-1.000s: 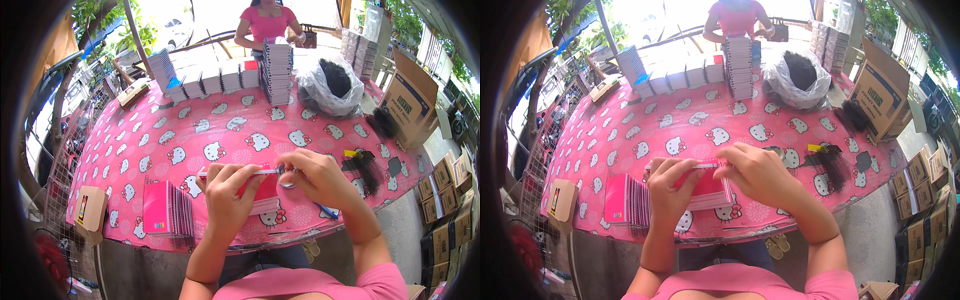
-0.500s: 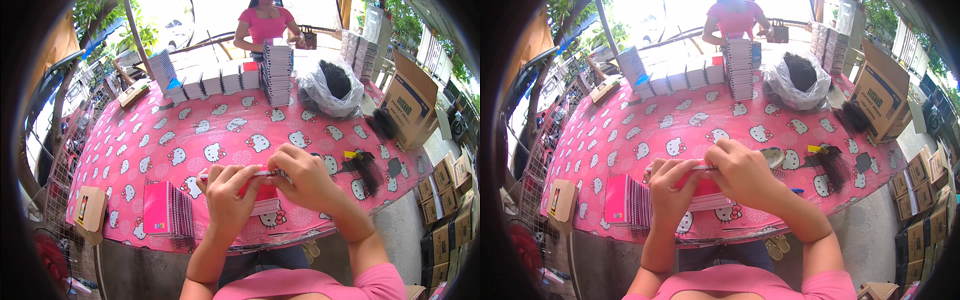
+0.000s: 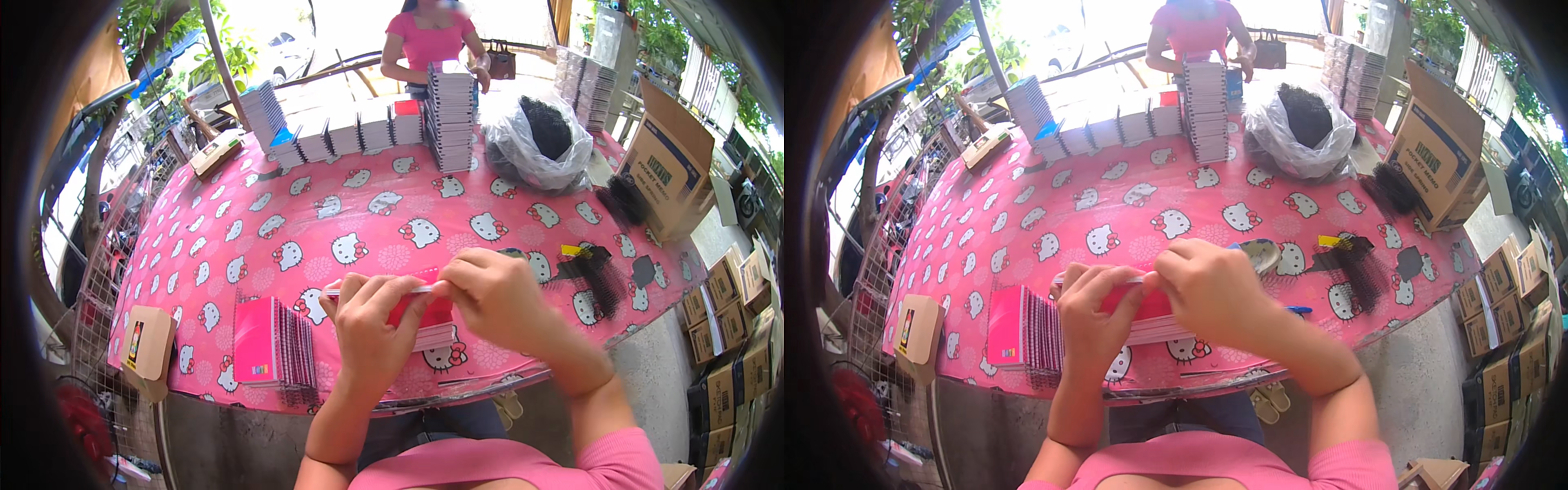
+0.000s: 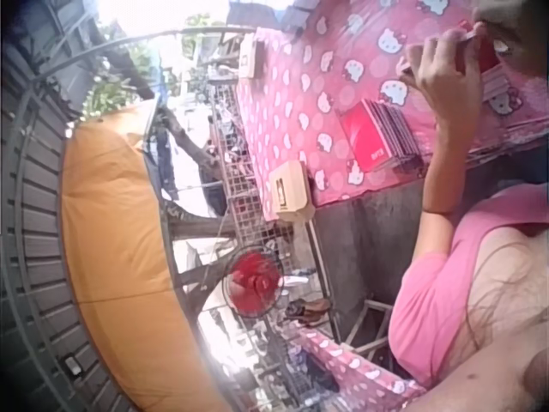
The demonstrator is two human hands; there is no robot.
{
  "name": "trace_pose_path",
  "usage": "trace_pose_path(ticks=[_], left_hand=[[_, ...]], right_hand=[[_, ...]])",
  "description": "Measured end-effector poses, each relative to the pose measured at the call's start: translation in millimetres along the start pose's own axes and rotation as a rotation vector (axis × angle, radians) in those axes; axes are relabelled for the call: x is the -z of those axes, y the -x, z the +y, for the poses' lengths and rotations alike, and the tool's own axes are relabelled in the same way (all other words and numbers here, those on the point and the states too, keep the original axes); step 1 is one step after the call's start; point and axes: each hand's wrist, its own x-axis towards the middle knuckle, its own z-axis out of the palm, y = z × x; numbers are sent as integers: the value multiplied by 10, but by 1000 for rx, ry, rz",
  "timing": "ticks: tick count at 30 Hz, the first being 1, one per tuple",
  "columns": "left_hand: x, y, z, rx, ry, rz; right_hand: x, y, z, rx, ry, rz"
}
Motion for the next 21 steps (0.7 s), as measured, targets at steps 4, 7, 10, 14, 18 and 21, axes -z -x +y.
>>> trace_pose_path(ticks=[4, 7, 10, 14, 18, 21], left_hand=[[32, -4, 52, -68, -29, 45], [2, -46, 40, -79, -38, 94], [12, -84, -15, -87, -45, 43], [-53, -99, -29, 3, 24, 7], [3, -78, -57, 80, 65, -13], [-59, -132, -35, 33, 38, 34]], right_hand=[[484, 23, 924, -194, 18, -37], [160, 544, 1644, -308, 236, -418], [-376, 979, 2046, -161, 275, -275], [-477, 697, 1886, -479, 291, -209], [91, -76, 1141, -376, -600, 71], [151, -250, 1187, -245, -324, -99]])
